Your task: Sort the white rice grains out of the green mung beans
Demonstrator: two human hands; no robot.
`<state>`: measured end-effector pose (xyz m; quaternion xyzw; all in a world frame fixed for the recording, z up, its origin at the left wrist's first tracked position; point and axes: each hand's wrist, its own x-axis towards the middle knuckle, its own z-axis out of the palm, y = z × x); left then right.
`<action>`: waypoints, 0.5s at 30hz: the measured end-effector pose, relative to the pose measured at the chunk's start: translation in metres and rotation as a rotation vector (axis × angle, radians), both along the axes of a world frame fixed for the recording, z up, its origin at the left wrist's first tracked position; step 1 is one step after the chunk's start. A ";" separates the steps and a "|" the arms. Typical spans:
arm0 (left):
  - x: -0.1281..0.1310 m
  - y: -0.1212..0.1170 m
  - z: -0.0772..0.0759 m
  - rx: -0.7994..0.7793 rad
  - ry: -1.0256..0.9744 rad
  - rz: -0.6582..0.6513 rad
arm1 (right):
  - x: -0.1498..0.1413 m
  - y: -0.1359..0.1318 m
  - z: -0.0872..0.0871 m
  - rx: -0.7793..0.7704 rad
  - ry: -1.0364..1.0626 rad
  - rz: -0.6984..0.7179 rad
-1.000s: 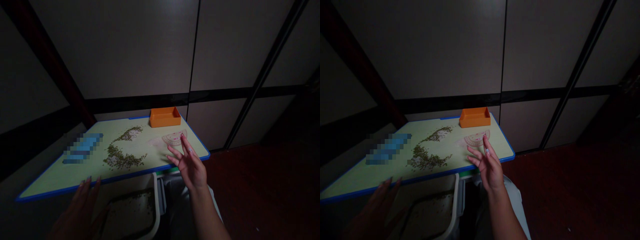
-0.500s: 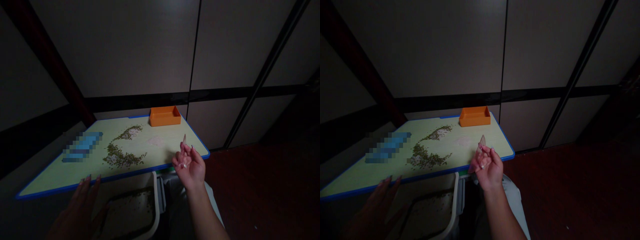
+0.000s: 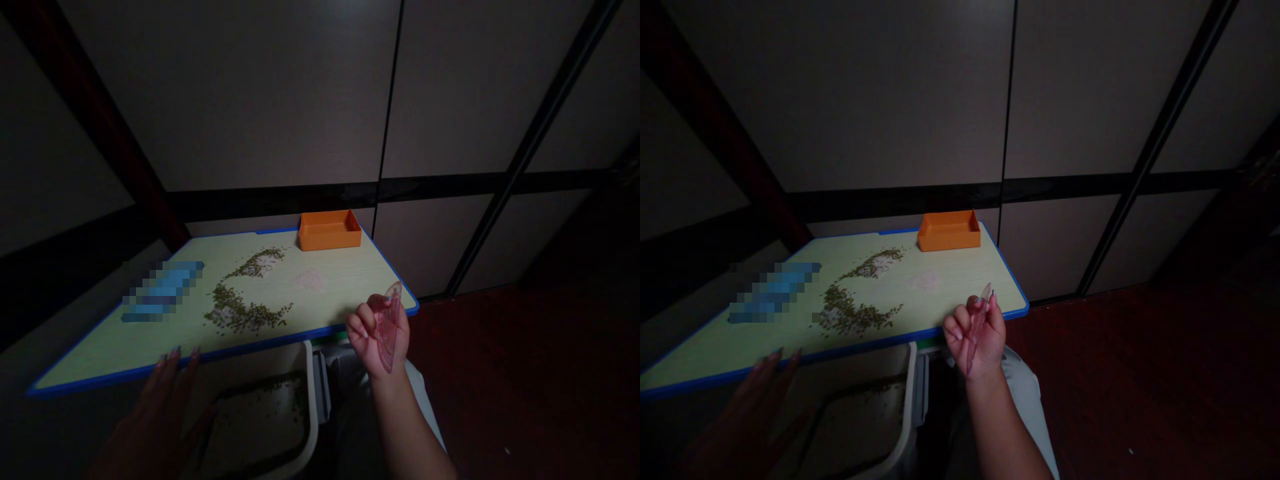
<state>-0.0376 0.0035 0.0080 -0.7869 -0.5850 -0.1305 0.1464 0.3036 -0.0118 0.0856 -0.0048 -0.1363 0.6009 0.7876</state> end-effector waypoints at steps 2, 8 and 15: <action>-0.001 0.001 -0.001 -0.013 0.000 0.007 | 0.000 0.000 0.000 -0.002 -0.001 0.007; -0.001 0.001 -0.001 -0.010 0.000 -0.007 | -0.001 0.002 -0.001 -0.031 -0.056 -0.013; 0.002 -0.001 0.002 -0.045 -0.044 0.033 | -0.003 0.003 0.001 -0.054 -0.142 -0.080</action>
